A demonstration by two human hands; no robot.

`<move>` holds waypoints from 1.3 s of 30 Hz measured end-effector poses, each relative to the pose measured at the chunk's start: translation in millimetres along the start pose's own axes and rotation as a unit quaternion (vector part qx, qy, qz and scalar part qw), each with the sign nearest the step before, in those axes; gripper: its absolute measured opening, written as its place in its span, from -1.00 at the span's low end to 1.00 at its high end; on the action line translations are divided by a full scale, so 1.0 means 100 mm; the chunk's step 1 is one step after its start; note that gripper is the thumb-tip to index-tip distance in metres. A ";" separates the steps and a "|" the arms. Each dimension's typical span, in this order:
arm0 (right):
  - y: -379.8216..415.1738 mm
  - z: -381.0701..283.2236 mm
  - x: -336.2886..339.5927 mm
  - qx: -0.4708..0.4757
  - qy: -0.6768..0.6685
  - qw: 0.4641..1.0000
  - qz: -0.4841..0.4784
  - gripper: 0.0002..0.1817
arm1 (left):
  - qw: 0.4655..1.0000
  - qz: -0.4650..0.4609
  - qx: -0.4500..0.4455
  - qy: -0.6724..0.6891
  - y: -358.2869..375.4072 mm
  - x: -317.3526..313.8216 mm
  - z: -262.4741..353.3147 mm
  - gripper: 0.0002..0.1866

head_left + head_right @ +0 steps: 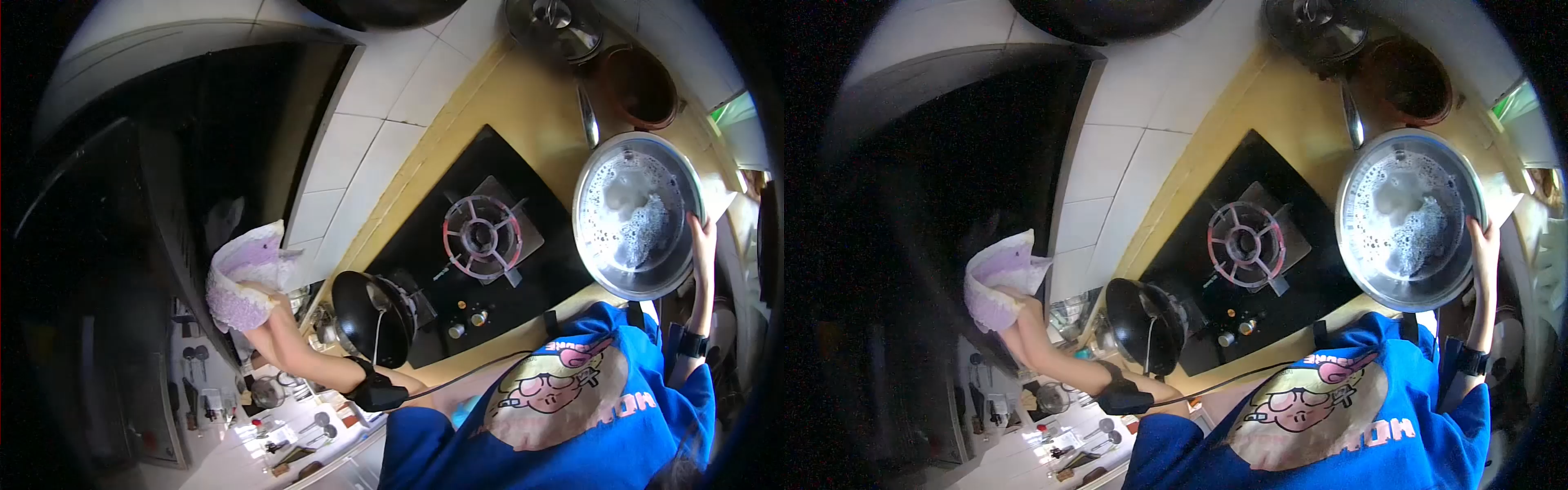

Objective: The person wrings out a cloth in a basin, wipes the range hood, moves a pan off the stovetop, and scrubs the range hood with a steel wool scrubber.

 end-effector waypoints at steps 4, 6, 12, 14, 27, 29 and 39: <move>0.08 -0.13 -0.02 -0.042 0.038 0.998 -0.005 -0.54 | 1.000 -0.013 0.016 0.023 0.01 -0.26 -0.36 -0.58; 0.07 -0.08 -0.04 -0.038 0.031 0.999 -0.006 -0.56 | 0.997 -0.020 0.046 0.065 0.05 -0.48 -0.74 -0.58; -0.04 0.20 -0.01 -0.032 0.018 0.999 -0.026 -0.61 | 0.966 -0.040 0.166 0.192 0.15 -1.12 -2.05 -0.60; -0.06 0.24 -0.01 -0.023 0.017 0.999 -0.026 -0.63 | 0.957 -0.044 0.196 0.207 0.13 -1.27 -2.41 -0.60; -0.05 0.22 0.04 -0.047 0.036 0.998 0.007 -0.60 | 0.942 -0.006 0.278 0.188 -0.08 -1.07 -2.33 -0.67; -0.05 0.19 0.02 -0.023 0.005 1.000 0.010 -0.59 | 0.941 0.006 0.190 0.279 0.06 -1.00 -1.97 -0.70; -0.08 0.17 0.00 -0.041 0.014 0.999 -0.005 -0.57 | 0.815 0.013 -0.274 -0.510 0.25 -0.41 0.20 -0.61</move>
Point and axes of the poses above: each hand's wrist, its own y-axis away from the middle knuckle, its own x-axis out of the back of the hand, z = x × y, the point moved 8 cm from there along -y, towards the middle knuckle, and after that the axes turned 3 degrees about -x, right-handed, at the moved point
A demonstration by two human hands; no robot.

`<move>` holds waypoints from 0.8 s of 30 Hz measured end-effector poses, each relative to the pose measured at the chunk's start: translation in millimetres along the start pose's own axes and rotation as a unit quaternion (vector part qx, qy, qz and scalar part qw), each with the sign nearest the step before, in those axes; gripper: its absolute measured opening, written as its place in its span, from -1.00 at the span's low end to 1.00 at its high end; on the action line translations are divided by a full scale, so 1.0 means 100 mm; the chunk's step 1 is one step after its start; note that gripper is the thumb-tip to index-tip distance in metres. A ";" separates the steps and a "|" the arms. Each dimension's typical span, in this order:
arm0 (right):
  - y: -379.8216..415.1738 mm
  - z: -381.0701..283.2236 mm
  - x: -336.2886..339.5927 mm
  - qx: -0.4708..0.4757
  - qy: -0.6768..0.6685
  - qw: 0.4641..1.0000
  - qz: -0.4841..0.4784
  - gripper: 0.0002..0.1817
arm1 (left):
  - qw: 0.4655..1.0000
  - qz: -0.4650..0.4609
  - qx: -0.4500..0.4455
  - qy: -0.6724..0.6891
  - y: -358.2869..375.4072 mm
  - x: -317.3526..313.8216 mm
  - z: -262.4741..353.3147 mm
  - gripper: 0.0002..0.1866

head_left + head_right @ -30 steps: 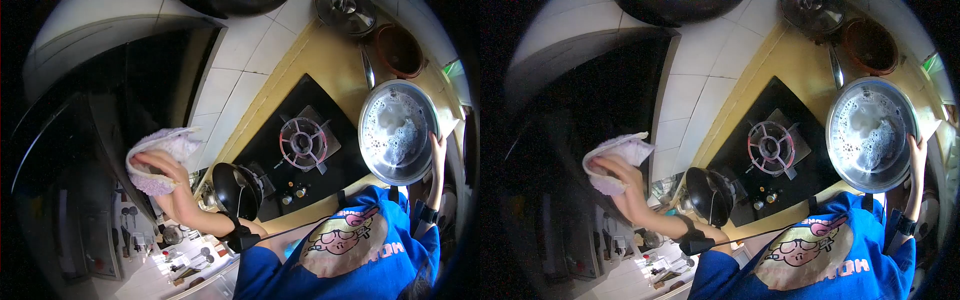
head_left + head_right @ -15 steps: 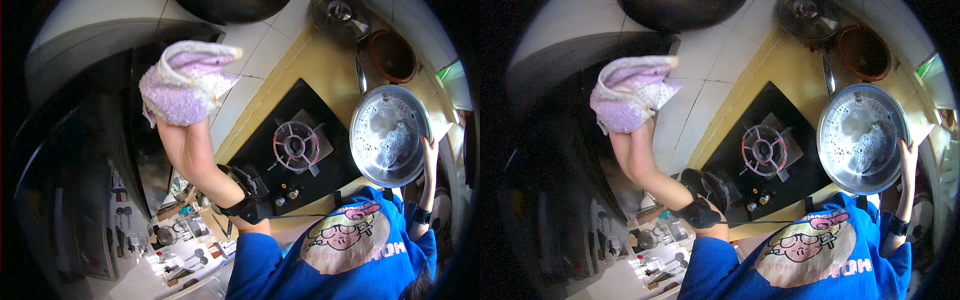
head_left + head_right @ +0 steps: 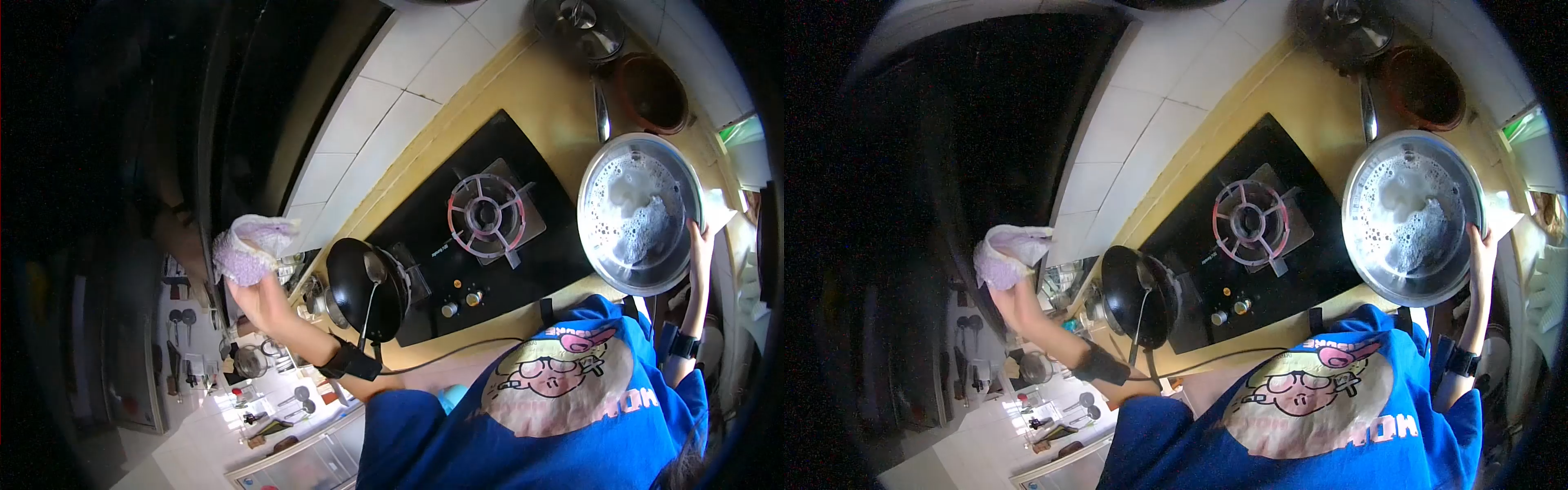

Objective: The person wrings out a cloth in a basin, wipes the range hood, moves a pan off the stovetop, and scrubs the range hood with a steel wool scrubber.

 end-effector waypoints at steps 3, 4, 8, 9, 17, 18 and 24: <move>0.00 -0.02 0.04 0.025 0.015 0.999 0.030 -0.58 | 0.885 0.070 -0.176 -0.425 0.34 -0.45 0.20 -0.55; 0.00 -0.05 0.06 0.023 0.013 0.999 0.036 -0.58 | 0.908 0.077 -0.212 -0.353 0.30 -0.44 0.14 -0.56; -0.02 0.01 0.05 0.021 0.013 1.000 0.015 -0.57 | 0.893 0.250 -0.333 -0.172 0.35 -0.62 0.04 -0.73; -0.04 0.00 0.06 0.023 0.019 0.999 0.014 -0.56 | 0.879 0.286 -0.356 -0.139 0.37 -0.70 -0.01 -0.79; -0.02 -0.03 0.08 0.041 0.021 0.998 0.043 -0.54 | 0.885 0.157 -0.437 -0.040 0.42 -1.77 -0.35 -0.88; -0.05 0.04 0.09 0.032 0.026 0.998 0.037 -0.54 | 0.883 0.138 -0.445 -0.050 0.40 -1.80 -0.34 -0.89; -0.04 -0.01 0.08 0.019 0.019 0.999 0.023 -0.56 | 0.857 0.139 -0.475 -0.141 0.33 -1.30 -0.16 -0.91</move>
Point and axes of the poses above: each hand's wrist, its own y-axis away from the middle knuckle, its own x-axis out of the back of the hand, z = x × y, the point moved 8 cm from there along -y, towards the middle knuckle, and after that the axes turned 3 degrees about -x, right-handed, at the moved point
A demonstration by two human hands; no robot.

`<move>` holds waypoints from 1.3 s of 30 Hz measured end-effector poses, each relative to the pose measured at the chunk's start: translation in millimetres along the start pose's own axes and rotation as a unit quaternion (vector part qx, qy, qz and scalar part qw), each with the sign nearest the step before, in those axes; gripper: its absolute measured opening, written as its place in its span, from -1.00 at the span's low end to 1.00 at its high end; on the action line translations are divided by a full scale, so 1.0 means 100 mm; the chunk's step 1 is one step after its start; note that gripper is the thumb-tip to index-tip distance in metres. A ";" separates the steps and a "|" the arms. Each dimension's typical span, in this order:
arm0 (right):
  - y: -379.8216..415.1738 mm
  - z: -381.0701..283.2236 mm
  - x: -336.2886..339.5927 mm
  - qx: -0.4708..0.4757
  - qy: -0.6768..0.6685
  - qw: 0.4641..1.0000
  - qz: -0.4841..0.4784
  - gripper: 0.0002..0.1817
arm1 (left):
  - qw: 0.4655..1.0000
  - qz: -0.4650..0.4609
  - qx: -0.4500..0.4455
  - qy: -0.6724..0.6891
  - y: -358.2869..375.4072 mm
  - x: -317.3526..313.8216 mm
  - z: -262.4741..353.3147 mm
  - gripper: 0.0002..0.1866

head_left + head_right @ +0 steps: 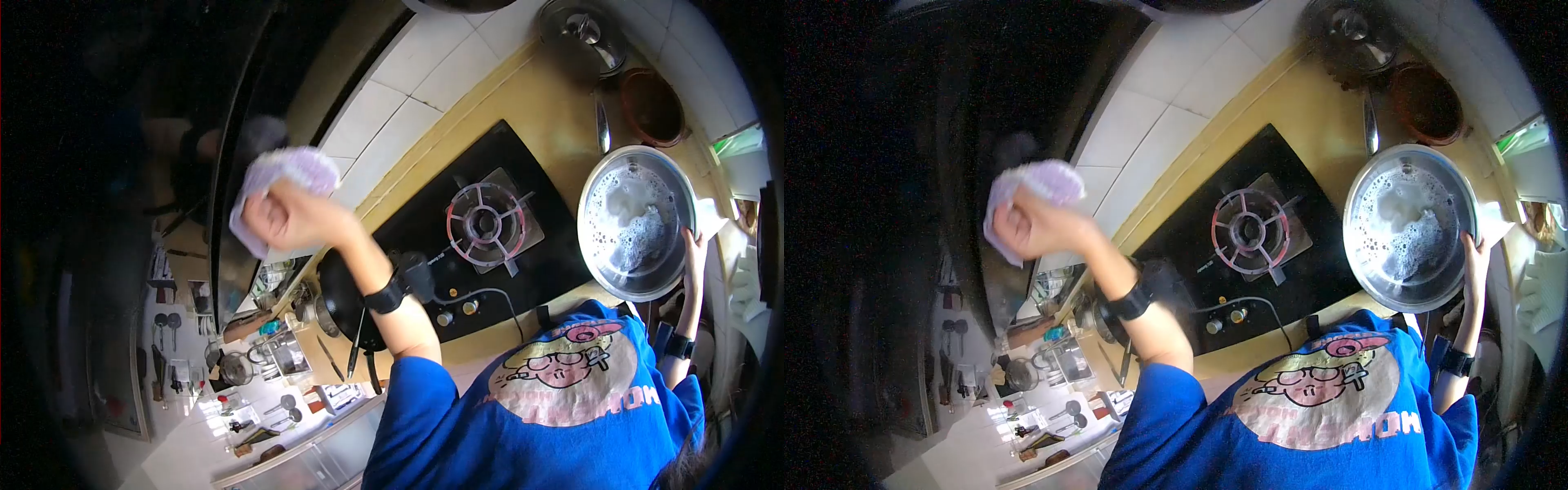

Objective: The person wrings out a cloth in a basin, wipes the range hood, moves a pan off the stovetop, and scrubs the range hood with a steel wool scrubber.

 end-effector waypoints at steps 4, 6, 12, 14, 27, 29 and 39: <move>0.00 -0.02 0.00 0.004 -0.013 1.000 -0.006 -0.56 | 0.998 0.031 0.049 -0.017 -0.22 0.75 -0.32 -0.79; 0.01 -0.03 -0.01 0.001 -0.019 1.000 -0.004 -0.56 | 0.992 0.080 0.098 -0.025 -0.27 0.95 -0.43 -0.82; 0.09 -0.13 -0.01 0.010 -0.031 0.999 -0.004 -0.55 | 0.953 0.268 0.136 -0.041 -0.15 0.94 -0.33 -0.89; 0.02 0.01 0.02 0.003 -0.013 1.000 0.007 -0.54 | 0.968 0.230 0.102 -0.005 -0.15 0.65 -0.18 -0.89; -0.02 0.02 0.00 -0.014 0.005 1.000 -0.009 -0.51 | 0.980 -0.037 -0.170 -0.097 0.06 -0.45 0.36 -0.90; 0.13 -0.18 -0.03 -0.033 0.008 0.999 -0.008 -0.49 | 0.989 0.037 -0.097 -0.103 -0.05 0.04 0.12 -0.91; 0.31 -0.45 -0.04 -0.001 -0.015 1.000 0.013 -0.47 | 0.940 0.317 0.114 -0.052 -0.27 1.27 -0.49 -0.84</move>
Point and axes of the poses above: each hand's wrist, its own y-axis away from the middle knuckle, its own x-axis out of the back of the hand, z = x × y, the point moved 8 cm from there along -y, towards the middle knuckle, and after that the axes turned 3 degrees about -x, right-handed, at the moved point
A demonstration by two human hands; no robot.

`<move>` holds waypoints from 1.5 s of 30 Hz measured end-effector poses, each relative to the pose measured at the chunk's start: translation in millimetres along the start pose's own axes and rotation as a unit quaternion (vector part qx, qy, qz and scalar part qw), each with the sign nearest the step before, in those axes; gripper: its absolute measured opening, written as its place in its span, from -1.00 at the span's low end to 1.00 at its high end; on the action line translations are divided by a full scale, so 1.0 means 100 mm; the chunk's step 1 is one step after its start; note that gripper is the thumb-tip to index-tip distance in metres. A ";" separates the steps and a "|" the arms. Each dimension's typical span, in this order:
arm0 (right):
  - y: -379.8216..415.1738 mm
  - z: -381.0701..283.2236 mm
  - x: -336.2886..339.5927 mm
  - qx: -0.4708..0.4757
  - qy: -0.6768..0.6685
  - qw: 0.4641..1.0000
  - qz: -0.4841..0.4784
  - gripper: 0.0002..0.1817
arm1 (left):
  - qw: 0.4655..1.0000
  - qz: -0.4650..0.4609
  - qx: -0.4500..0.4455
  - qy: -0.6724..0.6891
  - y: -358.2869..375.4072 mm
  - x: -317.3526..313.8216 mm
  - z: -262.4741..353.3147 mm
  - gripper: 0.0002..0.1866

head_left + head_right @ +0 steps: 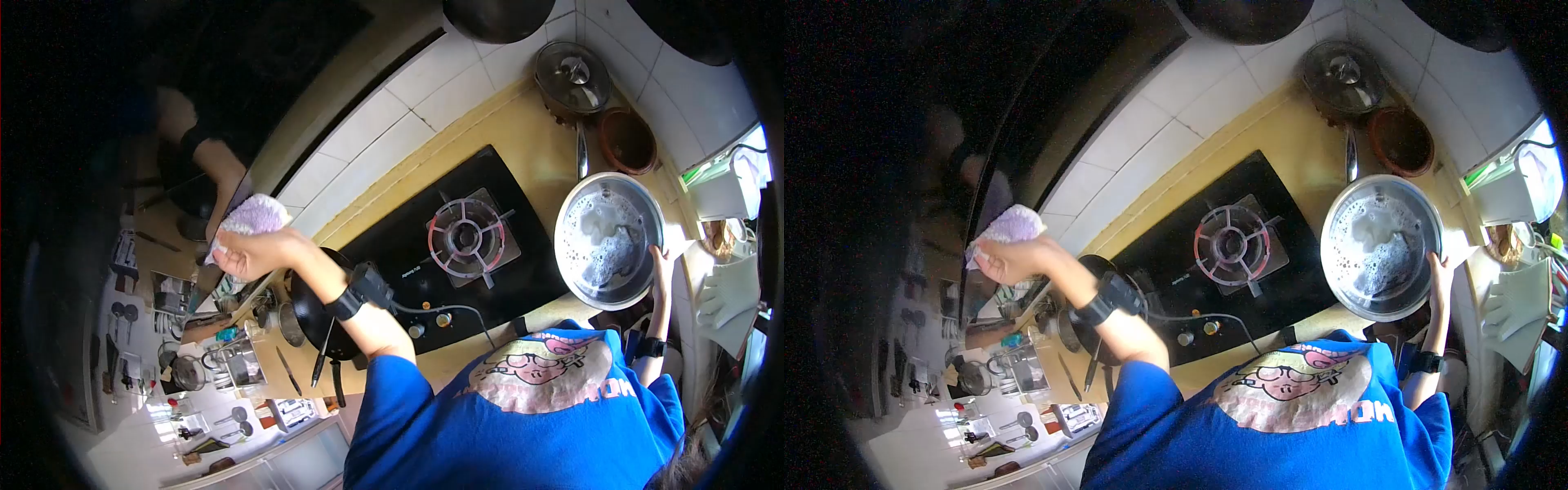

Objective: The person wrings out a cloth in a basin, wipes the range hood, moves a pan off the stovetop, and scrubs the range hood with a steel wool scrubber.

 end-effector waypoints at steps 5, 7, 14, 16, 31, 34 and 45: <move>-0.06 0.05 0.01 0.008 -0.019 1.000 -0.004 -0.43 | 0.994 -0.090 -0.054 0.038 0.54 -0.37 0.39 -0.90; -0.03 0.02 0.03 -0.006 0.008 1.000 0.003 -0.44 | 0.975 -0.163 -0.144 0.042 0.99 -0.68 0.56 -0.86; -0.07 0.00 0.05 0.025 0.048 0.998 0.021 -0.40 | 0.919 -0.320 -0.209 0.101 1.58 -1.21 0.96 -0.88; -0.12 0.10 0.06 0.056 0.050 0.996 0.048 -0.42 | 0.934 -0.277 -0.211 0.080 1.31 -1.03 0.85 -0.88; 0.74 -1.27 -0.81 0.308 0.384 0.870 0.015 -0.36 | 0.948 -0.185 0.247 0.075 0.00 0.43 -0.25 -0.78; 0.48 -0.87 -1.17 0.264 0.435 0.859 -0.068 -0.15 | 0.902 -0.257 0.335 0.095 0.29 0.78 -0.21 -0.61; 0.08 -0.19 -1.46 0.173 0.572 0.796 -0.091 0.16 | 0.859 -0.171 0.483 0.005 0.43 2.46 -0.06 -0.57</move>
Point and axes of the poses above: each hand's wrist, its own y-axis away from the middle knuckle, its own x-axis out of the back of the hand, z = x × y, the point moved 8 cm from there along -y, towards the middle knuckle, and after that the axes turned 3 degrees about -x, right-handed, at the moved point
